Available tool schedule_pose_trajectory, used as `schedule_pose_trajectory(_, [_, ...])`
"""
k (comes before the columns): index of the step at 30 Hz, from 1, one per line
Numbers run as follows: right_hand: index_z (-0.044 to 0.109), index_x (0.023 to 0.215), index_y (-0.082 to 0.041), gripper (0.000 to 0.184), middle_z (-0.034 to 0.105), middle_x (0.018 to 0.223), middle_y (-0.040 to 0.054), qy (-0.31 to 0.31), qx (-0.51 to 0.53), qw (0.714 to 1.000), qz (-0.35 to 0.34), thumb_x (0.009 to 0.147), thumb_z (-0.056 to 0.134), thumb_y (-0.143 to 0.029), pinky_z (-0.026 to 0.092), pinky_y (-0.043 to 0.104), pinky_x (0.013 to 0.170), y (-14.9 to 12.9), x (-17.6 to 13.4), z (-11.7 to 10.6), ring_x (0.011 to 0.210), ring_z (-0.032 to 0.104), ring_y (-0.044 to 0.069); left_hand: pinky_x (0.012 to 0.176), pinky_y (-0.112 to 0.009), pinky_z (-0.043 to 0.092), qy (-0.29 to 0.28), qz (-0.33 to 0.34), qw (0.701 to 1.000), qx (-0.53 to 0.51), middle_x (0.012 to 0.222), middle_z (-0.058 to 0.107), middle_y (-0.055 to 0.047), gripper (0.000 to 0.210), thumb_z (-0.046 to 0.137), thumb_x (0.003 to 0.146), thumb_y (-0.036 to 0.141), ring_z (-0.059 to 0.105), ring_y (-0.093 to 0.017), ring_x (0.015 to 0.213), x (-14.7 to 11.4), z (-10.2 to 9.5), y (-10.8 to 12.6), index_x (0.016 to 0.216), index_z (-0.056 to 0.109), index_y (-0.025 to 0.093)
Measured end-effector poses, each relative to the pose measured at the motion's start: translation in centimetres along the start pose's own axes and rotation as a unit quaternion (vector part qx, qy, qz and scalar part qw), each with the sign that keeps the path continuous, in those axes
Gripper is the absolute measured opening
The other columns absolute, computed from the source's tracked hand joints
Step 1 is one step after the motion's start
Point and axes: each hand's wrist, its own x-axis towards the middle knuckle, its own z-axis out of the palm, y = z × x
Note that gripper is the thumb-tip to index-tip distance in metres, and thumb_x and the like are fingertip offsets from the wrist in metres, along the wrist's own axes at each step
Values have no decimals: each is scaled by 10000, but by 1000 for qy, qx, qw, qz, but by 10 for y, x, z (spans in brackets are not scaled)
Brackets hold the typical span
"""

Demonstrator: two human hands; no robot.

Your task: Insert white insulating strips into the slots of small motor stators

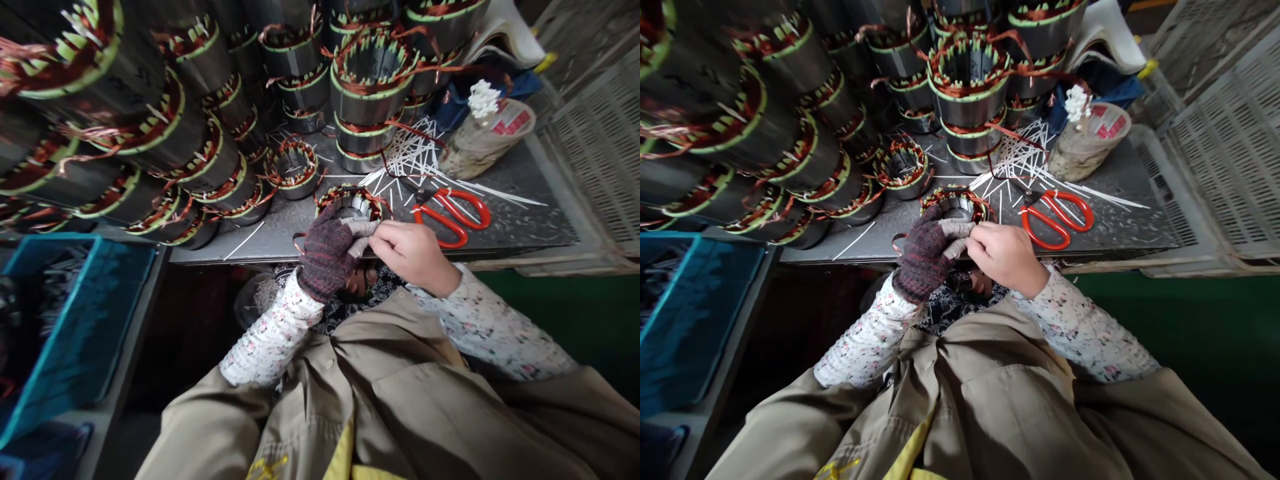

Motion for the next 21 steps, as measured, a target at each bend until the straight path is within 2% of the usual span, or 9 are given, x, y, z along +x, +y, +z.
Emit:
schedule_pose_trajectory(2, [532, 617, -219, 361, 530, 610, -15, -13, 83, 996, -7, 973, 560, -269, 359, 303, 561, -9, 1, -12, 573, 486, 126, 1235, -523, 487, -8, -3, 1000, 3, 1138, 808, -23, 211, 541, 1048, 286, 742, -196, 1167, 1, 0, 2, 1168, 713, 265])
schedule_pose_trajectory(4, [597, 659, -223, 347, 578, 678, 0, -2, 165, 986, -2, 997, 584, -301, 421, 304, 599, -14, 1, -22, 633, 535, 137, 1219, -494, 504, -2, -18, 1000, 9, 1276, 761, -62, 235, 552, 1044, 293, 685, -202, 1292, 1, 1, 4, 1244, 670, 261])
schedule_pose_trajectory(7, [661, 692, -234, 381, 651, 800, 42, -40, 278, 959, 26, 985, 641, -476, 488, 338, 638, -12, -4, -26, 726, 602, 175, 1210, -489, 513, 26, -15, 999, 35, 1516, 601, -134, 486, 576, 1030, 361, 537, -252, 1477, -1, 3, 3, 1486, 476, 228])
schedule_pose_trajectory(9, [648, 679, -233, 427, 637, 754, 39, -67, 335, 938, 58, 983, 634, -533, 477, 338, 593, -9, -12, -27, 680, 588, 176, 1226, -496, 501, 41, -9, 998, 47, 1565, 552, -148, 631, 593, 1023, 370, 507, -268, 1503, -3, 5, 2, 1577, 336, 211])
schedule_pose_trajectory(12, [567, 634, -225, 434, 504, 594, -6, -11, 359, 929, 93, 987, 655, -461, 408, 313, 522, -6, -18, -30, 568, 490, 148, 1212, -479, 521, 59, -34, 996, 59, 1551, 569, -142, 698, 645, 1007, 346, 552, -264, 1464, -5, 10, 5, 1596, 293, 219])
schedule_pose_trajectory(14, [522, 630, -228, 419, 471, 585, -12, 38, 368, 925, 84, 968, 675, -423, 431, 322, 540, -5, -10, -27, 572, 490, 149, 1210, -493, 524, 59, -37, 995, 69, 1546, 572, -146, 714, 647, 1009, 338, 555, -275, 1462, -7, 15, 11, 1605, 272, 222])
schedule_pose_trajectory(18, [456, 707, -253, 346, 536, 693, 13, 141, 381, 913, 46, 975, 571, -440, 533, 368, 684, 4, 29, 0, 693, 585, 176, 1216, -518, 516, 54, -47, 994, 81, 1597, 506, -175, 758, 624, 1018, 421, 534, -321, 1478, -12, 26, 27, 1622, 217, 209])
schedule_pose_trajectory(21, [532, 785, -244, 336, 662, 932, 63, 189, 249, 950, 11, 1030, 471, -465, 555, 406, 817, 14, 36, 21, 862, 653, 199, 1212, -484, 522, 43, -91, 993, 61, 1638, 452, -174, 821, 613, 1008, 510, 517, -334, 1492, -16, 25, 33, 1634, 161, 232])
